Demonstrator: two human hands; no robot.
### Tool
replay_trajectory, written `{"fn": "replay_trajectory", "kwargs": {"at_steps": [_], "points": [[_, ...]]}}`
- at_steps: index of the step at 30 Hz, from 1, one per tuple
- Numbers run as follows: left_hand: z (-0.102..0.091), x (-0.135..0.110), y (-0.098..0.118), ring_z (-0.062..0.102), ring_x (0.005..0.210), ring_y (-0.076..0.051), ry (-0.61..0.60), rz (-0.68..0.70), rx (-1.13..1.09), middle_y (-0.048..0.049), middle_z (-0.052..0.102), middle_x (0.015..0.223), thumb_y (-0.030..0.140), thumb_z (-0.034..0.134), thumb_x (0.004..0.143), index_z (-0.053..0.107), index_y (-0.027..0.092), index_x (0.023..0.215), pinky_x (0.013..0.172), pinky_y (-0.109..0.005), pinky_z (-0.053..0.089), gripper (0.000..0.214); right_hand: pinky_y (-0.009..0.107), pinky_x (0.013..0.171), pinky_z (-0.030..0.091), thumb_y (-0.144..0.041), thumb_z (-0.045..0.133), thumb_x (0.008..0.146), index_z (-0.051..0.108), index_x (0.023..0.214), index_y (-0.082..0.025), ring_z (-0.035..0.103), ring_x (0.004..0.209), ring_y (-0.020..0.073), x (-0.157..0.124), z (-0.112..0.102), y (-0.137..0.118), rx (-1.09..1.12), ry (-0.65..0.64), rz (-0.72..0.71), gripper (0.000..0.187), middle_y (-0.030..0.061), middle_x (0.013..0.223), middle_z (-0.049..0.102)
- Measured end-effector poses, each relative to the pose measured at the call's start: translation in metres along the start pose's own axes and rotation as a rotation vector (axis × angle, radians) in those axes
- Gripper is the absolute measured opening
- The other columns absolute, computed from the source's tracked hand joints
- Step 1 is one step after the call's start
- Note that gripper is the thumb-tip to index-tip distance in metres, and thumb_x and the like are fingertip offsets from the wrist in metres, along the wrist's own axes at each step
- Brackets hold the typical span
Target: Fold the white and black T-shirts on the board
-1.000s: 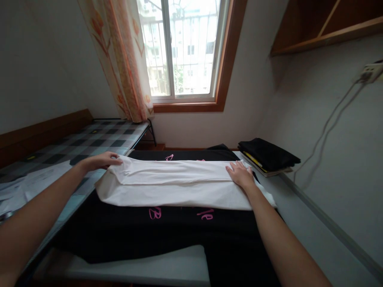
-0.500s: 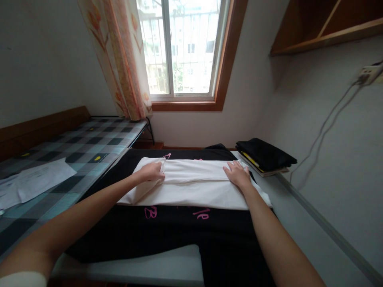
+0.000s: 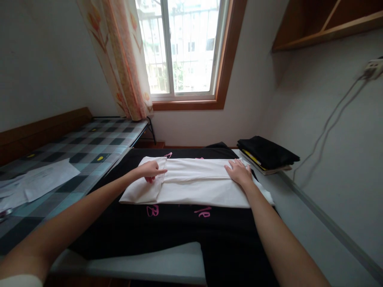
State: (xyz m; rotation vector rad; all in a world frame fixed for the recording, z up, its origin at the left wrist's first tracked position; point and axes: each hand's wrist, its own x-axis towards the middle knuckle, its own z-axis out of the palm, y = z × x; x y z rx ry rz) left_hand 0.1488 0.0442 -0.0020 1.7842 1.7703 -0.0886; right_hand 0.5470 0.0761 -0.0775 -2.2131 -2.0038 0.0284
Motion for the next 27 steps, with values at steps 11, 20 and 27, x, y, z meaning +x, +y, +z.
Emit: {"fn": "replay_trajectory", "kwargs": {"at_steps": [11,20,27], "points": [[0.024,0.01,0.003,0.06,0.059,-0.021,0.272,0.129,0.363,-0.0065,0.062,0.057,0.036,0.048,0.076,0.06,0.018,0.054,0.058,-0.029,0.038,0.031,0.053,0.113,0.016,-0.045,0.031,0.096,0.051,0.137,-0.022,0.028,0.141,0.0258,-0.001,-0.002,0.0,-0.012,-0.006,-0.003,0.051,0.0125,0.151,0.038],[0.035,0.014,0.012,0.063,0.069,-0.023,0.346,0.15,0.384,-0.0098,0.069,0.072,0.035,0.051,0.076,0.068,0.017,0.065,0.059,-0.028,0.037,0.027,0.054,0.112,0.018,-0.043,0.032,0.096,0.053,0.135,-0.02,0.031,0.14,0.0253,-0.001,0.001,0.001,0.008,0.029,-0.019,0.05,0.0135,0.149,0.041],[0.042,0.009,0.004,0.062,0.069,-0.02,0.412,0.21,0.369,-0.0083,0.07,0.074,0.035,0.047,0.08,0.067,0.019,0.066,0.061,-0.027,0.036,0.029,0.062,0.112,0.009,-0.042,0.035,0.096,0.06,0.128,-0.015,0.034,0.137,0.0322,-0.008,-0.003,-0.013,-0.063,0.219,-0.134,0.048,0.0159,0.14,0.051]]}}
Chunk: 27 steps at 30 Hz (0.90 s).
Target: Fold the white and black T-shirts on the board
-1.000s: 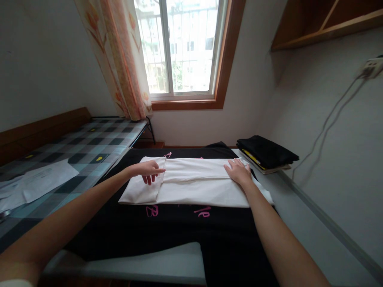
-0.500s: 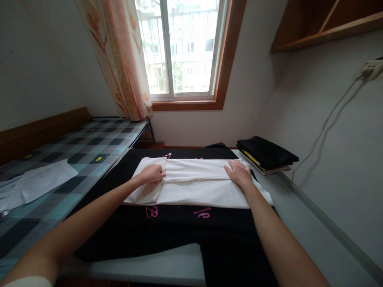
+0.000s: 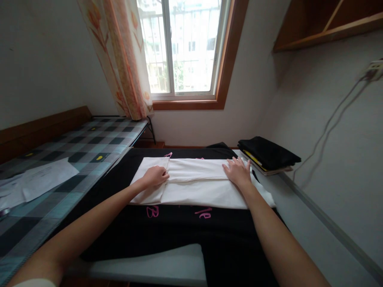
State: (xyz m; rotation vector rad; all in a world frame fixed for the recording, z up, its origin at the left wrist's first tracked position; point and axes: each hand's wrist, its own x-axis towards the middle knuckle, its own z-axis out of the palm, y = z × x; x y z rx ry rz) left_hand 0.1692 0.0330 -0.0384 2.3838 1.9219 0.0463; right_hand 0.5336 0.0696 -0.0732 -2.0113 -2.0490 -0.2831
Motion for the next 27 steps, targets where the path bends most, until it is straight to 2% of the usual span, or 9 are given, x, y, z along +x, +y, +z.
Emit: {"fn": "replay_trajectory", "kwargs": {"at_steps": [3,7,10,13,27], "points": [[0.001,0.0,-0.001,0.061,0.067,-0.021,0.013,0.022,0.009,-0.0085,0.069,0.073,0.035,0.046,0.081,0.067,0.019,0.065,0.06,-0.028,0.035,0.03,0.055,0.114,0.013,-0.046,0.03,0.098,0.055,0.134,-0.015,0.03,0.14,0.0301,-0.002,-0.002,-0.015,0.046,0.008,-0.11,0.054,0.0158,0.146,0.045],[0.0,0.004,-0.002,0.06,0.064,-0.02,-0.001,0.066,0.02,-0.0083,0.067,0.068,0.033,0.047,0.079,0.065,0.019,0.062,0.057,-0.028,0.032,0.029,0.049,0.113,0.021,-0.056,0.023,0.097,0.043,0.144,-0.02,0.024,0.143,0.0294,-0.004,0.002,-0.029,0.098,-0.178,-0.255,0.063,0.0138,0.154,0.032],[0.001,0.004,-0.001,0.06,0.063,-0.019,0.007,0.073,0.026,-0.0077,0.068,0.068,0.033,0.047,0.08,0.065,0.019,0.062,0.058,-0.027,0.032,0.03,0.051,0.114,0.018,-0.062,0.022,0.095,0.034,0.149,-0.023,0.021,0.144,0.03,-0.005,0.004,-0.032,0.085,-0.269,-0.231,0.068,0.0131,0.157,0.027],[0.003,0.002,0.0,0.06,0.065,-0.02,0.023,0.059,0.034,-0.0078,0.068,0.069,0.034,0.046,0.08,0.066,0.019,0.063,0.06,-0.027,0.033,0.03,0.05,0.114,0.018,-0.063,0.02,0.094,0.031,0.151,-0.025,0.02,0.144,0.0286,-0.004,0.004,-0.032,0.078,-0.296,-0.21,0.069,0.0121,0.158,0.024],[0.006,0.002,0.01,0.063,0.071,-0.022,0.055,0.049,0.029,-0.0093,0.07,0.074,0.034,0.047,0.08,0.067,0.019,0.065,0.066,-0.029,0.036,0.029,0.049,0.113,0.019,-0.06,0.024,0.095,0.033,0.15,-0.026,0.023,0.144,0.028,-0.005,-0.001,-0.032,0.095,-0.288,-0.214,0.065,0.0113,0.157,0.027]]}}
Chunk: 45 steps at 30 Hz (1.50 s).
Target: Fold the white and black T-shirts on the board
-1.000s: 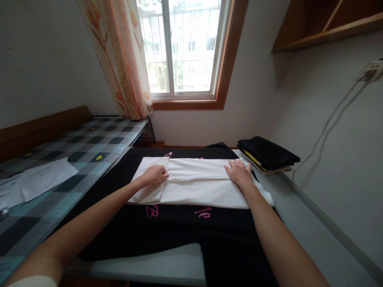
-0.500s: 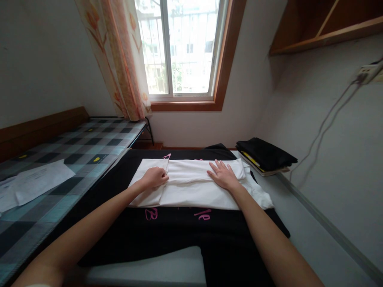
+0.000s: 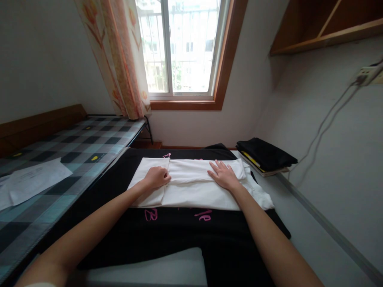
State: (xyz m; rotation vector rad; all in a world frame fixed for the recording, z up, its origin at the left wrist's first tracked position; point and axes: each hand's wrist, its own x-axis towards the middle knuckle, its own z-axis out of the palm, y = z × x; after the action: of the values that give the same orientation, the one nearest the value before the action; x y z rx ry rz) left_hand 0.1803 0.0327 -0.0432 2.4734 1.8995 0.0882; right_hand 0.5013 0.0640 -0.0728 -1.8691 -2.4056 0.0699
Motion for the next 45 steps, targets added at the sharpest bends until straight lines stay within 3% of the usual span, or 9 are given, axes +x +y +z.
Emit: {"fn": "replay_trajectory", "kwargs": {"at_steps": [8,14,18,29,33,36,40,45], "points": [[-0.01,0.018,-0.014,0.058,0.066,-0.018,-0.033,-0.027,-0.19,-0.0048,0.065,0.068,0.047,0.038,0.09,0.063,0.019,0.067,0.061,-0.027,0.036,0.045,0.049,0.113,0.02,-0.06,0.024,0.095,0.034,0.149,-0.026,0.024,0.143,0.0282,0.0,0.001,0.001,0.006,0.007,-0.002,0.065,0.0103,0.157,0.028],[0.012,0.03,-0.008,0.056,0.108,-0.026,0.223,0.007,-0.202,-0.0106,0.061,0.115,0.046,0.049,0.088,0.063,0.02,0.107,0.092,-0.038,0.041,0.035,0.048,0.113,0.02,-0.06,0.023,0.095,0.033,0.149,-0.026,0.023,0.144,0.0278,0.001,0.0,0.001,0.001,-0.012,0.001,0.065,0.0104,0.157,0.027],[0.03,0.023,0.0,0.051,0.118,-0.026,0.292,0.058,-0.17,-0.0121,0.056,0.126,0.043,0.047,0.09,0.056,0.02,0.123,0.1,-0.04,0.038,0.041,0.048,0.114,0.02,-0.061,0.022,0.095,0.033,0.15,-0.027,0.023,0.144,0.0276,0.001,0.002,0.001,-0.002,-0.008,0.006,0.066,0.0098,0.157,0.027],[0.033,0.013,-0.002,0.042,0.132,-0.027,0.23,0.133,-0.14,-0.0134,0.047,0.141,0.045,0.041,0.093,0.054,0.02,0.131,0.11,-0.042,0.031,0.047,0.049,0.115,0.017,-0.058,0.011,0.097,0.033,0.149,-0.025,0.02,0.145,0.0275,-0.004,0.003,0.016,0.001,-0.013,0.12,0.066,0.0104,0.157,0.025],[0.034,0.014,-0.002,0.043,0.13,-0.027,0.231,0.122,-0.173,-0.0122,0.049,0.14,0.042,0.043,0.092,0.057,0.021,0.128,0.109,-0.043,0.032,0.043,0.046,0.114,0.019,-0.053,0.022,0.098,0.041,0.146,-0.02,0.026,0.142,0.0279,-0.016,-0.003,0.031,-0.103,0.029,0.113,0.061,0.0125,0.153,0.035],[0.033,0.013,-0.002,0.044,0.129,-0.027,0.226,0.112,-0.182,-0.0113,0.049,0.139,0.04,0.045,0.092,0.058,0.022,0.127,0.109,-0.043,0.032,0.042,0.045,0.11,0.026,-0.048,0.031,0.097,0.052,0.136,-0.016,0.036,0.136,0.0291,-0.029,-0.012,0.045,-0.175,0.134,0.126,0.054,0.0146,0.146,0.045],[0.033,0.013,-0.001,0.045,0.128,-0.027,0.229,0.107,-0.16,-0.0115,0.049,0.14,0.041,0.043,0.092,0.059,0.023,0.126,0.109,-0.042,0.033,0.042,0.038,0.094,0.041,-0.044,0.038,0.095,0.06,0.124,-0.016,0.055,0.115,0.0289,-0.044,-0.026,0.072,-0.116,0.263,0.328,0.046,0.0166,0.128,0.059],[0.034,0.013,0.0,0.047,0.126,-0.028,0.267,0.12,-0.136,-0.0132,0.051,0.137,0.04,0.043,0.092,0.06,0.021,0.124,0.108,-0.042,0.034,0.041,0.03,0.07,0.046,-0.049,0.046,0.091,0.069,0.096,-0.014,0.067,0.088,0.0266,-0.047,-0.039,0.1,0.129,0.135,0.535,0.043,0.0141,0.094,0.071]]}}
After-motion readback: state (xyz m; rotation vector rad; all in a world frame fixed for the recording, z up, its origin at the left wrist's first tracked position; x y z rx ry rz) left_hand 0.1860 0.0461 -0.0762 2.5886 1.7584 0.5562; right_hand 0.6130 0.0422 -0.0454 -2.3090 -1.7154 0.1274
